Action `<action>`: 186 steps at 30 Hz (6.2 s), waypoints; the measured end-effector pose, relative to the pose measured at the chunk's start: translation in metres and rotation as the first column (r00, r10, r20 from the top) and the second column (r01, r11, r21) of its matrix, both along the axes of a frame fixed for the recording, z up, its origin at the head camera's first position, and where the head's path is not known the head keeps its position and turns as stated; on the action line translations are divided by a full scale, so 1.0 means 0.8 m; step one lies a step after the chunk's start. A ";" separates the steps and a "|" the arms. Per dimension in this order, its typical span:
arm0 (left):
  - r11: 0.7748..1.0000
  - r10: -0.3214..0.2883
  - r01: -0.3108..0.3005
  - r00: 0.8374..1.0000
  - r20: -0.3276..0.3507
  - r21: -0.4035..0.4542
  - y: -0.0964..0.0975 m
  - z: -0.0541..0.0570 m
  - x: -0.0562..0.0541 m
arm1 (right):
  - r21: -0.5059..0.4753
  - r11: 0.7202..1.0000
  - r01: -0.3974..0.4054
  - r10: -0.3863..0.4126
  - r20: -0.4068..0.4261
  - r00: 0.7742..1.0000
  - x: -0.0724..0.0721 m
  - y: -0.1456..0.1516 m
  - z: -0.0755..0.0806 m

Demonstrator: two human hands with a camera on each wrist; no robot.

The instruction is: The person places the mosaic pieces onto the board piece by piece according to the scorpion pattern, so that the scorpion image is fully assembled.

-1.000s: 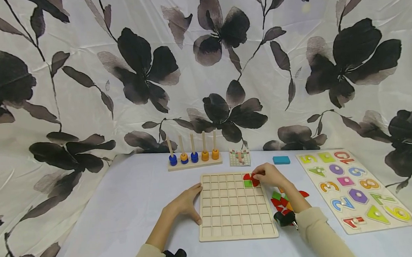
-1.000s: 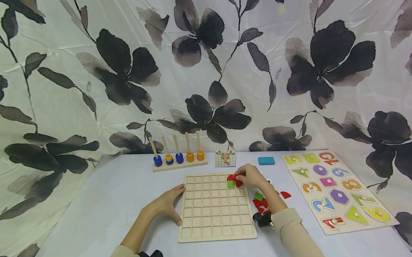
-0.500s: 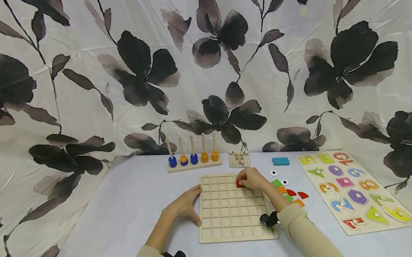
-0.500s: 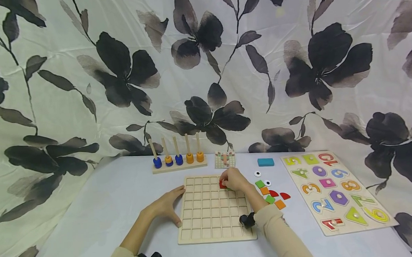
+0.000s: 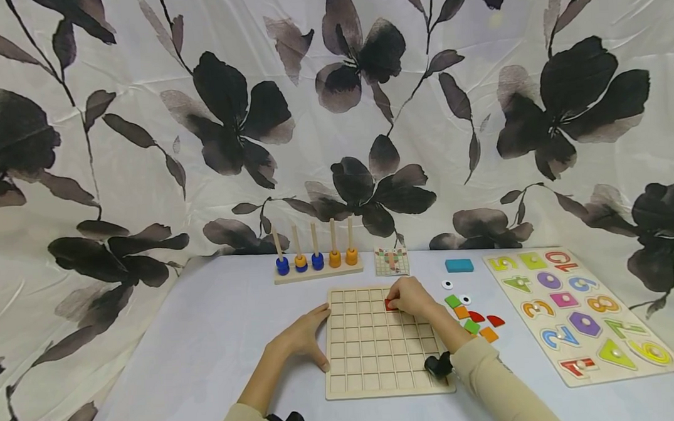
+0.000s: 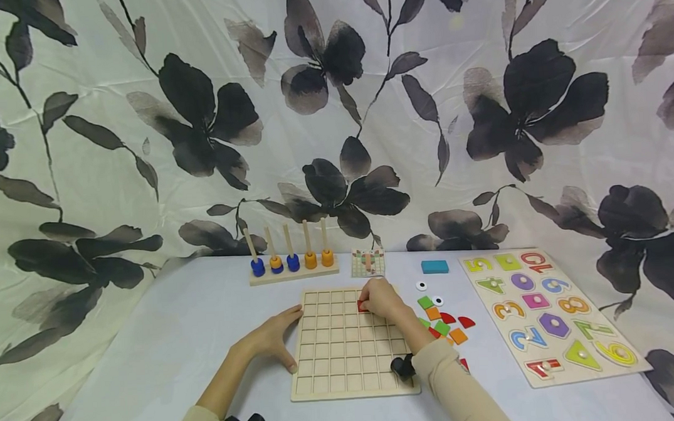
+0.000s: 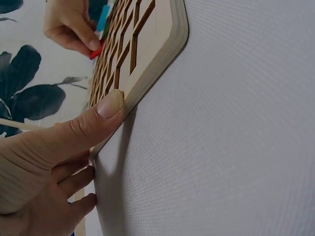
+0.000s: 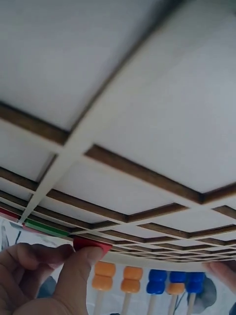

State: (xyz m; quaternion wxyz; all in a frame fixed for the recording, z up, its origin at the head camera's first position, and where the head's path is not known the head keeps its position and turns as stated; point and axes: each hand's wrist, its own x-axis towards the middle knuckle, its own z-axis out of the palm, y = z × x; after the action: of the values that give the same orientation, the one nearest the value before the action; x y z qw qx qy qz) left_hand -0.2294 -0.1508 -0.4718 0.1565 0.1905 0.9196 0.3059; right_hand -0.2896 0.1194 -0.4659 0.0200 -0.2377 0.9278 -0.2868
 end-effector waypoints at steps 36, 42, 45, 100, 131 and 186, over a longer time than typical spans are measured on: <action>1.000 -0.008 0.008 1.000 -0.011 -0.005 -0.002 0.000 -0.001 | 0.116 0.938 0.326 -0.343 0.187 0.921 0.047 0.162 0.003; 1.000 -0.011 0.011 1.000 -0.013 0.005 -0.002 0.000 0.000 | 0.138 0.950 0.281 -0.298 0.127 0.946 0.049 0.153 -0.003; 1.000 -0.014 0.015 1.000 -0.015 0.006 -0.002 -0.001 0.000 | 0.141 0.954 0.265 -0.284 0.135 0.949 0.048 0.149 -0.003; 1.000 -0.012 0.012 1.000 -0.011 0.004 -0.003 0.000 -0.002 | 0.047 0.990 -0.135 0.133 0.053 0.990 -0.010 -0.027 0.005; 0.999 -0.031 0.031 0.999 -0.032 0.013 -0.006 -0.001 -0.002 | 0.060 0.984 0.167 -0.172 0.094 0.981 0.015 0.130 0.010; 0.999 -0.028 0.029 0.999 -0.018 0.024 -0.003 0.000 -0.001 | 0.067 0.955 0.289 -0.296 0.306 0.905 0.051 0.186 0.011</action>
State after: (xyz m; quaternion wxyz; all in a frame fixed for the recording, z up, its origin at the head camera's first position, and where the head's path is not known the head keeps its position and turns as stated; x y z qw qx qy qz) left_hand -0.2302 -0.1535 -0.4717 0.1502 0.2081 0.9143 0.3132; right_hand -0.2485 0.2685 -0.4574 0.1258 -0.0473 0.9408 -0.3112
